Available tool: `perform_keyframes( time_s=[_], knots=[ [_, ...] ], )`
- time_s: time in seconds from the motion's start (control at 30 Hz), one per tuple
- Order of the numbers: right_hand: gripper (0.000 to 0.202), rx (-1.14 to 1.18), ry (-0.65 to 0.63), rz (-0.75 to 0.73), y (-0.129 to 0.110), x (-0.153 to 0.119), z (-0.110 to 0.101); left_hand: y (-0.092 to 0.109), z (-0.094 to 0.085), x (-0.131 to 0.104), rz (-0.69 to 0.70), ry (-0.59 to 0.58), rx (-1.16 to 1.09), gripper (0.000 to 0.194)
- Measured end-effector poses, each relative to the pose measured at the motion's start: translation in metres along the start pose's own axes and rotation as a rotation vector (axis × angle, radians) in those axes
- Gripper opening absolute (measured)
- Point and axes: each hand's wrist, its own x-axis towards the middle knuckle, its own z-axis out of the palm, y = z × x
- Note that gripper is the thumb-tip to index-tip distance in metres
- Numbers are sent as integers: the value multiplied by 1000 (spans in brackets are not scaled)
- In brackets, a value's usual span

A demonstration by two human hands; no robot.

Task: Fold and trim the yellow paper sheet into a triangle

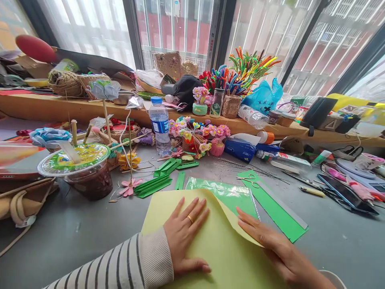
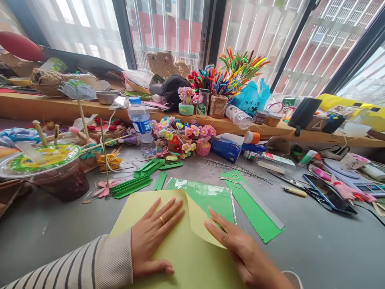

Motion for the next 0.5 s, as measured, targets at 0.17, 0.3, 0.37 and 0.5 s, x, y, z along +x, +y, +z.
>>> perform_keyframes(
  time_s=[0.17, 0.3, 0.37, 0.5],
  knots=[
    [47, -123, -70, -57, -5, -4, 4, -12, -6, 3, -90, 69, 40, 78],
    [47, -235, -85, -119, -6, -3, 7, -28, -19, 4, -191, 186, 32, 44],
    [48, -290, -96, -148, -8, -1, 8, -35, -28, 6, -159, 216, 10, 42],
    [45, -393, -71, -202, -15, 2, 9, -38, -50, 22, -65, 92, -61, 48]
  ],
)
